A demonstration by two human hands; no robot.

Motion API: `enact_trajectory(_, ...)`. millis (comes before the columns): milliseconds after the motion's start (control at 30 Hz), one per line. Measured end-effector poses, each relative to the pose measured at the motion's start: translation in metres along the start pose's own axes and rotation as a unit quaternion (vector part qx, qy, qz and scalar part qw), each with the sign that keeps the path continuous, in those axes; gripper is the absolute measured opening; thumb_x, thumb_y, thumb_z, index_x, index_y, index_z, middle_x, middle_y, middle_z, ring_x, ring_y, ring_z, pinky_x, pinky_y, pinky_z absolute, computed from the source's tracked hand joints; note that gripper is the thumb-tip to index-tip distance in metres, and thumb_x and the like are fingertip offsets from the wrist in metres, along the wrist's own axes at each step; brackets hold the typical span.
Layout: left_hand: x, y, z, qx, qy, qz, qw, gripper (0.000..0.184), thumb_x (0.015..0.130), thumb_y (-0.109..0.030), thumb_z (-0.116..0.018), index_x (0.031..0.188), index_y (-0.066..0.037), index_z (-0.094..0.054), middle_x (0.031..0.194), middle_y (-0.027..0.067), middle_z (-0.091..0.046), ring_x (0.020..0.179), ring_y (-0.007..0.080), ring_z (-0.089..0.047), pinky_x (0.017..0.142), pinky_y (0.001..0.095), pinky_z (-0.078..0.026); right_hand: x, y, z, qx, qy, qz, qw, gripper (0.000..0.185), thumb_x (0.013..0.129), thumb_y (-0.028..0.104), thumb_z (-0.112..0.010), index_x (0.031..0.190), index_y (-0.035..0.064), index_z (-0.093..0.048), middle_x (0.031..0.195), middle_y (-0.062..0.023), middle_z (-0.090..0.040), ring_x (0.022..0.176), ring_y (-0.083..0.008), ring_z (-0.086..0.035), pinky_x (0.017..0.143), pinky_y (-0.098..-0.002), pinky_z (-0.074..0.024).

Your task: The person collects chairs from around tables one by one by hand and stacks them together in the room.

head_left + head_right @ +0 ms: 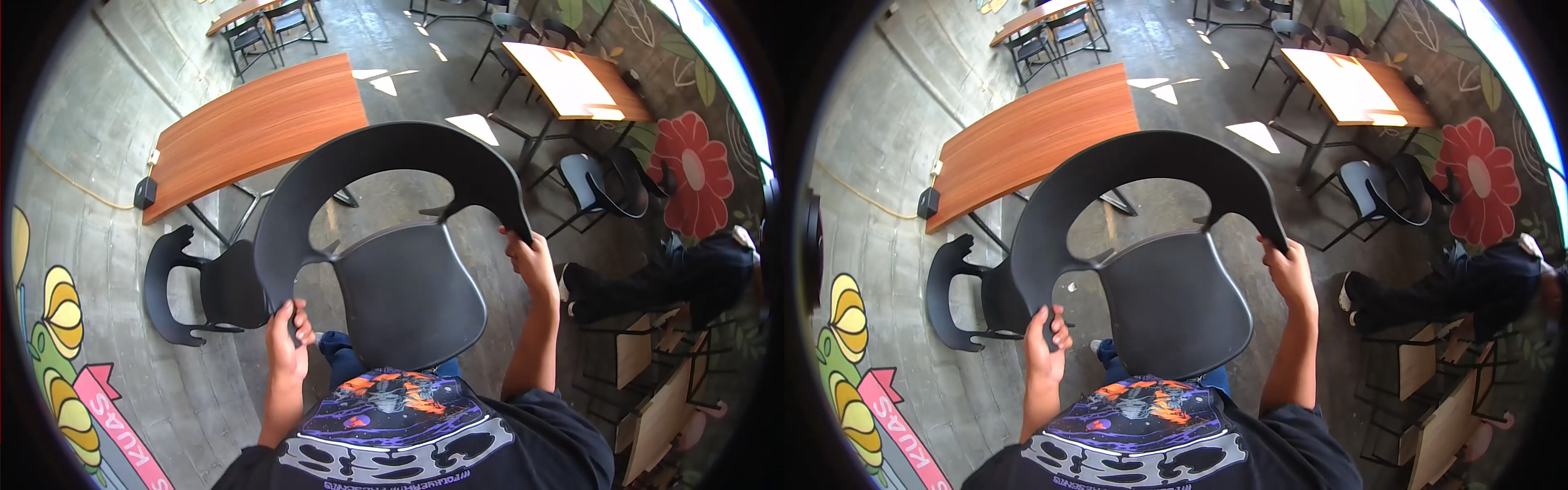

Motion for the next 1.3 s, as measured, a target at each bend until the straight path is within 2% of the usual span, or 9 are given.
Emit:
enact_trajectory(167, 0.037, 0.002, -0.09, 0.055, 0.108, 0.012, 0.993, 0.026, 0.094, -0.03, -0.057, 0.097, -0.004, -0.059, 0.068, -0.005, -0.043, 0.053, 0.0037, -0.037, 0.048, 0.0205, -0.029, -0.036, -0.008, 0.09, 0.089, -0.091, -0.004, 0.992, 0.022, 0.098, 0.02, -0.056, 0.104, 0.001, -0.065, 0.062, 0.0047, -0.047, 0.049, -0.0023, -0.037, 0.044, -0.0216, -0.0272)
enact_trajectory(333, 0.076, -0.003, -0.142, 0.053, 0.16, -0.013, 0.986, 0.023, 0.092, -0.025, -0.057, 0.097, -0.003, -0.059, 0.068, -0.005, -0.043, 0.051, 0.0031, -0.035, 0.046, 0.02, -0.026, -0.051, -0.018, 0.113, 0.128, -0.157, 0.007, 0.979, 0.025, 0.099, 0.022, -0.054, 0.112, 0.002, -0.062, 0.065, 0.0056, -0.044, 0.05, -0.0017, -0.034, 0.045, -0.0208, -0.0251)
enact_trajectory(733, 0.257, -0.028, -0.232, 0.045, 0.202, -0.004, 0.978, 0.022, 0.088, -0.021, -0.063, 0.097, -0.001, -0.06, 0.065, -0.0065, -0.041, 0.048, 0.0014, -0.034, 0.043, 0.0185, -0.024, 0.11, -0.01, 0.093, 0.169, -0.155, 0.021, 0.973, 0.032, 0.099, 0.028, -0.055, 0.119, 0.003, -0.057, 0.069, 0.0036, -0.043, 0.052, -0.0033, -0.034, 0.05, -0.0226, -0.0288)
enact_trajectory(867, 0.32, -0.063, -0.287, 0.042, 0.246, -0.01, 0.968, 0.022, 0.088, -0.021, -0.061, 0.098, -0.001, -0.06, 0.066, -0.0067, -0.04, 0.049, 0.0015, -0.033, 0.045, 0.0191, -0.023, 0.165, 0.029, 0.092, 0.176, -0.179, 0.042, 0.967, 0.025, 0.099, 0.023, -0.056, 0.114, 0.0031, -0.057, 0.07, 0.0006, -0.05, 0.054, -0.0074, -0.044, 0.051, -0.025, -0.0365)
enact_trajectory(1000, 0.374, -0.084, -0.315, 0.042, 0.271, -0.008, 0.962, 0.022, 0.088, -0.021, -0.06, 0.099, -0.001, -0.059, 0.066, -0.0061, -0.039, 0.05, 0.0022, -0.033, 0.046, 0.0201, -0.024, 0.202, 0.082, 0.086, 0.167, -0.123, 0.011, 0.978, 0.026, 0.097, 0.024, -0.059, 0.111, 0.003, -0.058, 0.094, -0.0109, -0.065, 0.077, -0.0179, -0.064, 0.075, -0.033, -0.0525)
enact_trajectory(1067, 0.396, -0.097, -0.328, 0.045, 0.29, -0.012, 0.956, 0.023, 0.088, -0.021, -0.06, 0.1, -0.001, -0.058, 0.066, -0.0059, -0.039, 0.051, 0.0024, -0.033, 0.047, 0.0203, -0.024, 0.231, 0.088, 0.09, 0.229, -0.059, 0.021, 0.971, 0.032, 0.096, 0.029, -0.06, 0.111, 0.0008, -0.057, 0.098, -0.0124, -0.065, 0.08, -0.0199, -0.064, 0.075, -0.0348, -0.0518)
enact_trajectory(1133, 0.415, -0.106, -0.338, 0.054, 0.289, -0.01, 0.956, 0.023, 0.088, -0.021, -0.059, 0.101, -0.001, -0.058, 0.066, -0.0057, -0.039, 0.051, 0.0025, -0.033, 0.047, 0.0203, -0.024, 0.266, 0.083, 0.091, 0.223, -0.075, 0.007, 0.972, 0.034, 0.095, 0.03, -0.06, 0.109, -0.0008, -0.057, 0.088, -0.0069, -0.062, 0.069, -0.0142, -0.058, 0.064, -0.0294, -0.0472)
enact_trajectory(1233, 0.447, -0.111, -0.351, 0.049, 0.265, -0.012, 0.963, 0.023, 0.089, -0.02, -0.059, 0.101, -0.001, -0.057, 0.067, -0.0057, -0.039, 0.051, 0.0026, -0.033, 0.047, 0.0203, -0.025, 0.322, 0.087, 0.075, 0.272, -0.13, 0.009, 0.954, 0.026, 0.093, 0.024, -0.06, 0.103, 0.0005, -0.056, 0.069, 0.0034, -0.04, 0.053, -0.0044, -0.034, 0.05, -0.0233, -0.0279)
enact_trajectory(1300, 0.471, -0.113, -0.357, 0.037, 0.246, -0.009, 0.968, 0.023, 0.089, -0.02, -0.058, 0.101, 0.0, -0.057, 0.066, -0.0057, -0.04, 0.05, 0.0026, -0.033, 0.046, 0.0202, -0.025, 0.358, 0.087, 0.071, 0.274, -0.115, 0.011, 0.955, 0.027, 0.092, 0.025, -0.059, 0.104, 0.0004, -0.056, 0.07, 0.003, -0.041, 0.053, -0.0048, -0.035, 0.05, -0.0233, -0.0281)
Point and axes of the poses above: each hand's wrist, its own x-axis towards the middle knuckle, its own z-axis out of the back of the hand, y = z × x, the point moved 5 cm from there along x, towards the middle knuckle
